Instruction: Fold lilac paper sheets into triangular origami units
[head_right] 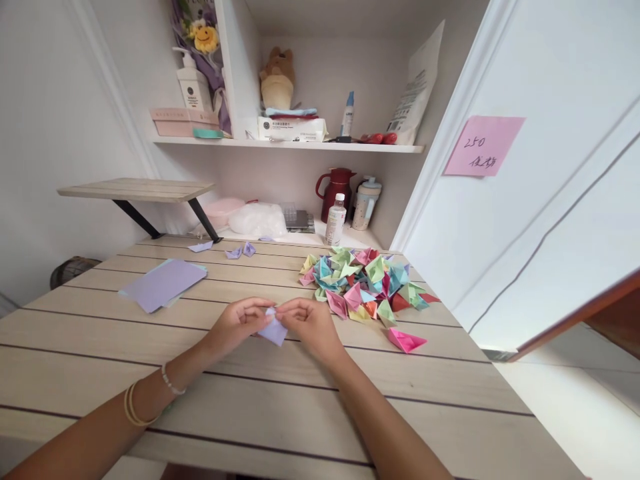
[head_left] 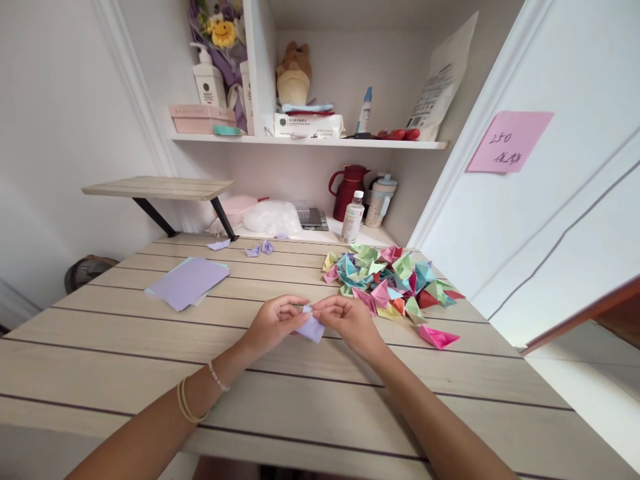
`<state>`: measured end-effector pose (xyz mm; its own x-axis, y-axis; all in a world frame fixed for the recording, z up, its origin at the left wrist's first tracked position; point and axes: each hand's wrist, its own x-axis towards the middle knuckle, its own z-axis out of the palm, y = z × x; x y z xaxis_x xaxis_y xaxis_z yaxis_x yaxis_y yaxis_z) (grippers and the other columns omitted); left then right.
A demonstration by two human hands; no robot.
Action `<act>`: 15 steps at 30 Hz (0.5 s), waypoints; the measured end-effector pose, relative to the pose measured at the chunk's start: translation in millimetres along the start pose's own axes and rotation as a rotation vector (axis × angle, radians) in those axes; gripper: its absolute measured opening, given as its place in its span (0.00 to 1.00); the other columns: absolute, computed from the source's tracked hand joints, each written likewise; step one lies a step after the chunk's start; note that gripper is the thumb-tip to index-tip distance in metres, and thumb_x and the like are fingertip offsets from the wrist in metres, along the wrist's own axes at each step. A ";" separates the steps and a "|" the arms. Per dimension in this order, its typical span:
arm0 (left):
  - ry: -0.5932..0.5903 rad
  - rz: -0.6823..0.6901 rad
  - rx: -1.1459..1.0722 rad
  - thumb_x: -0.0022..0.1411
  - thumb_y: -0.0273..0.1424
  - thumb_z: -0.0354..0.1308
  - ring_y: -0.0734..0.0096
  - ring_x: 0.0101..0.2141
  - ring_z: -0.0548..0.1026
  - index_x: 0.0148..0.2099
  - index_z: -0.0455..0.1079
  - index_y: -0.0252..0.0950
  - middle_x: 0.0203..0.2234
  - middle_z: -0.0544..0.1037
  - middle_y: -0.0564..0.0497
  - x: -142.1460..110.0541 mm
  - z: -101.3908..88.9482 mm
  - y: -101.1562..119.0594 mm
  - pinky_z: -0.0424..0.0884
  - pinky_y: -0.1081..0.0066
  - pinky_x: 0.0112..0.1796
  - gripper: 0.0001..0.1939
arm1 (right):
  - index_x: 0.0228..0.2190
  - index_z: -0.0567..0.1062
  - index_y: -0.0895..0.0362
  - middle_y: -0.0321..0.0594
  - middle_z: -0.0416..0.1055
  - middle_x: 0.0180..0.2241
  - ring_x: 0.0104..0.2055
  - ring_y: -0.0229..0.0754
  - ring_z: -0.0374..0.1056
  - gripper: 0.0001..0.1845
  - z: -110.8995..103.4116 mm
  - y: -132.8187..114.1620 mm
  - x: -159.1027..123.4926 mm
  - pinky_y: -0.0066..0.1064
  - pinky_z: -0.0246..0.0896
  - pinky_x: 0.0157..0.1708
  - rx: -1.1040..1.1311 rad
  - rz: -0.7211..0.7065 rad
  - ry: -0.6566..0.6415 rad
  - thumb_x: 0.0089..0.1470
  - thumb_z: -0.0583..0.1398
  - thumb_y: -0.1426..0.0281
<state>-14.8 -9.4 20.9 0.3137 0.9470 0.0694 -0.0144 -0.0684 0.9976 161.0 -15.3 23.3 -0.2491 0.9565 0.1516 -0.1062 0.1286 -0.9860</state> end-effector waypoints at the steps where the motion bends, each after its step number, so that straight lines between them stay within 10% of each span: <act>1: -0.012 -0.007 0.013 0.47 0.35 0.62 0.73 0.23 0.72 0.37 0.70 0.32 0.21 0.74 0.51 0.5 -0.1 -1.1 0.67 0.75 0.24 0.15 | 0.29 0.74 0.60 0.40 0.73 0.25 0.27 0.39 0.68 0.14 0.3 -0.9 -0.3 0.30 0.62 0.28 -0.035 -0.002 -0.030 0.39 0.64 0.63; 7: 0.034 -0.078 -0.188 0.49 0.35 0.61 0.73 0.25 0.73 0.31 0.64 0.33 0.21 0.75 0.52 1.9 -0.5 -0.5 0.69 0.72 0.30 0.12 | 0.40 0.69 0.57 0.35 0.69 0.25 0.25 0.36 0.65 0.22 5.1 -1.6 -1.3 0.27 0.59 0.25 -0.136 -0.044 0.083 0.43 0.62 0.61; 15: 0.060 -0.001 -0.366 0.50 0.34 0.60 0.71 0.34 0.74 0.28 0.61 0.35 0.28 0.75 0.51 0.9 4.0 3.2 0.66 0.68 0.41 0.11 | 0.26 0.71 0.58 0.27 0.56 0.13 0.14 0.30 0.51 0.15 16.2 11.8 -0.1 0.23 0.47 0.15 -0.109 -0.114 0.250 0.40 0.63 0.59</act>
<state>-10.7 -10.0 24.2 0.2580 0.9644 0.0576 -0.3558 0.0394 0.9337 144.1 -18.0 12.8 0.0048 0.9673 0.2536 -0.0124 0.2536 -0.9672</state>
